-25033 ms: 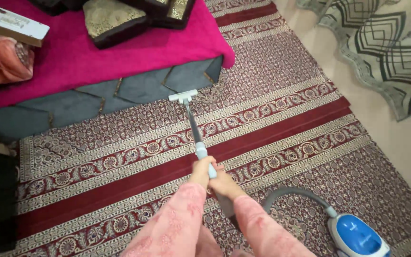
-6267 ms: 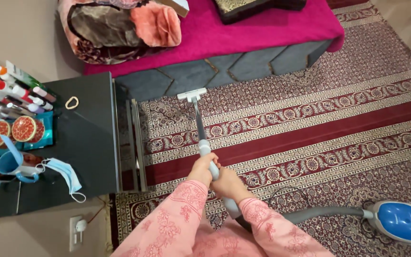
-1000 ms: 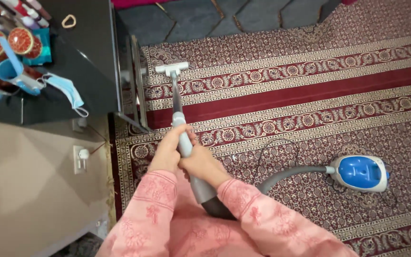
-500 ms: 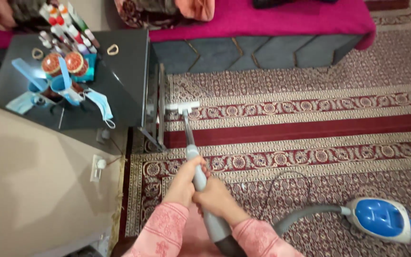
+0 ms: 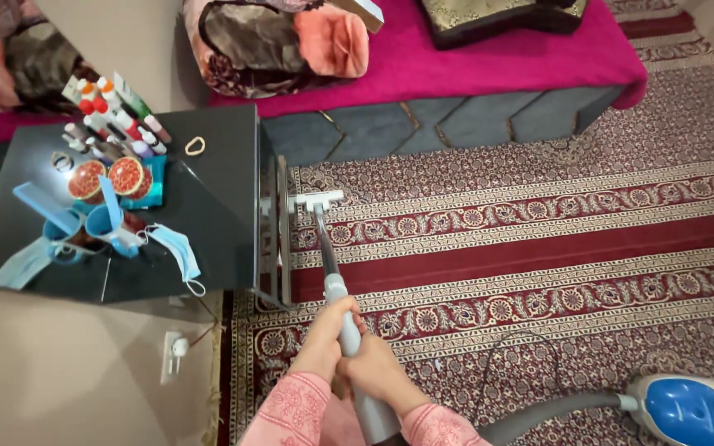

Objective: The person vacuums a patterned rug, moving the vacuum head across the surface and around furniture. They lift and shift a small black side table to clean the area underneath before continuing to vacuum the floor.

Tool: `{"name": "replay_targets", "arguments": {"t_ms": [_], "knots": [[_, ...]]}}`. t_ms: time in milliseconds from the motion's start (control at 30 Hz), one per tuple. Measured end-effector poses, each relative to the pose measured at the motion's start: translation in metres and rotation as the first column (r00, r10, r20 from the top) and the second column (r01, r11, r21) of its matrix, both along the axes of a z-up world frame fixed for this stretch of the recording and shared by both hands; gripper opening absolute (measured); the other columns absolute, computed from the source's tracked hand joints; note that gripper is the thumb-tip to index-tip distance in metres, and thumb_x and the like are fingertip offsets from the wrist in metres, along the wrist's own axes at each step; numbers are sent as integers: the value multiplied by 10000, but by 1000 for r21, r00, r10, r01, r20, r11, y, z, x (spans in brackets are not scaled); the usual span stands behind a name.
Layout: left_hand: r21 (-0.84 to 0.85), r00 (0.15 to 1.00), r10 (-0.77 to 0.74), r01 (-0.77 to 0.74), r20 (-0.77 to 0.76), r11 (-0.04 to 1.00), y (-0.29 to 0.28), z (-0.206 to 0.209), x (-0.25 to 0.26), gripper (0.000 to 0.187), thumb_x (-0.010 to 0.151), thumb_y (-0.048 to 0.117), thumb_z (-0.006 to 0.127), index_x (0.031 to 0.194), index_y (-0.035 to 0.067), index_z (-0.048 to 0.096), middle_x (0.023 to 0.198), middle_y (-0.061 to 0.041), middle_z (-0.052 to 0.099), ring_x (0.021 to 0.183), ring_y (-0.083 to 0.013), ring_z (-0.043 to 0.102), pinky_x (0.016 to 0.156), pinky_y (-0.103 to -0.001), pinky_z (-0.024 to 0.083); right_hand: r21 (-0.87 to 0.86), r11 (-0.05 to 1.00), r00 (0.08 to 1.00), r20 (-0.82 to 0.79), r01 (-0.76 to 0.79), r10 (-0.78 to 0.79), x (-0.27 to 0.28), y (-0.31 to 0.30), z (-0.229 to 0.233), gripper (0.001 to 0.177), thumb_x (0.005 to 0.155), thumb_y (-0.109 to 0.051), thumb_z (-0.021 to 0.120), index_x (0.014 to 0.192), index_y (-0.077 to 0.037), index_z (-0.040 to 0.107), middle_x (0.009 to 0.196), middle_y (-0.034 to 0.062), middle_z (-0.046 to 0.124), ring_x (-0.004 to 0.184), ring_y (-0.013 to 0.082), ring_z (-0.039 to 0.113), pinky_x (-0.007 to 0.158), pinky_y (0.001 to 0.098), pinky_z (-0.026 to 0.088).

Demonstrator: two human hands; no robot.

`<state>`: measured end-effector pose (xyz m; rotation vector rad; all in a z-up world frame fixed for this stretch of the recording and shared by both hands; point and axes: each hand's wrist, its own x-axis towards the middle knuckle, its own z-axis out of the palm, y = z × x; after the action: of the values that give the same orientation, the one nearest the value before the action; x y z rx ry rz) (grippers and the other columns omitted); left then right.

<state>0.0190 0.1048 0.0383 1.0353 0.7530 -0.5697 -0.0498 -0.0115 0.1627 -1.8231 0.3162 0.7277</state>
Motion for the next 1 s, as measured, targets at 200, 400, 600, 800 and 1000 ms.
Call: {"name": "replay_targets", "arguments": {"t_ms": [200, 400, 600, 800, 1000], "knots": [[13, 999, -14, 14, 36, 1000, 15, -6, 41, 156, 722, 146, 706, 741, 20, 617, 616, -113, 597, 528, -255, 610, 535, -402, 535, -119, 992, 995, 86, -37, 47, 40, 15, -24, 383, 701, -182, 722, 960, 100, 726, 747, 193, 754, 710, 274, 782, 712, 383, 612], [83, 1000, 12, -12, 7, 996, 27, -26, 70, 183, 725, 156, 704, 749, 4, 606, 613, -114, 587, 521, -258, 597, 519, -401, 502, -45, 999, 970, 242, -2, 12, 68, 32, -95, 623, 704, -165, 763, 1245, 94, 597, 930, 216, 745, 831, 283, 774, 769, 377, 600], [91, 999, 37, -34, -40, 995, 29, -30, 85, 173, 718, 139, 717, 771, 8, 618, 623, -114, 585, 517, -256, 576, 514, -395, 502, -1, 1000, 998, 50, 32, -31, 84, 38, -76, 576, 729, -189, 770, 1233, 57, 635, 875, 156, 771, 735, 216, 778, 685, 346, 610], [50, 994, 76, -72, -81, 996, 9, -28, 92, 171, 730, 148, 715, 794, 30, 609, 625, -95, 578, 523, -249, 573, 516, -390, 512, 19, 998, 995, 89, 52, -54, 91, 18, -79, 497, 730, -143, 771, 1167, 45, 628, 819, 116, 763, 646, 184, 759, 598, 331, 594], [25, 965, 255, -254, -64, 967, -24, -33, 82, 137, 719, 126, 681, 777, 42, 589, 615, -87, 559, 516, -233, 566, 512, -376, 514, 28, 996, 996, -19, -82, 83, 91, -18, -46, 343, 771, -157, 739, 1024, 70, 693, 714, 112, 727, 547, 210, 698, 505, 352, 542]]}}
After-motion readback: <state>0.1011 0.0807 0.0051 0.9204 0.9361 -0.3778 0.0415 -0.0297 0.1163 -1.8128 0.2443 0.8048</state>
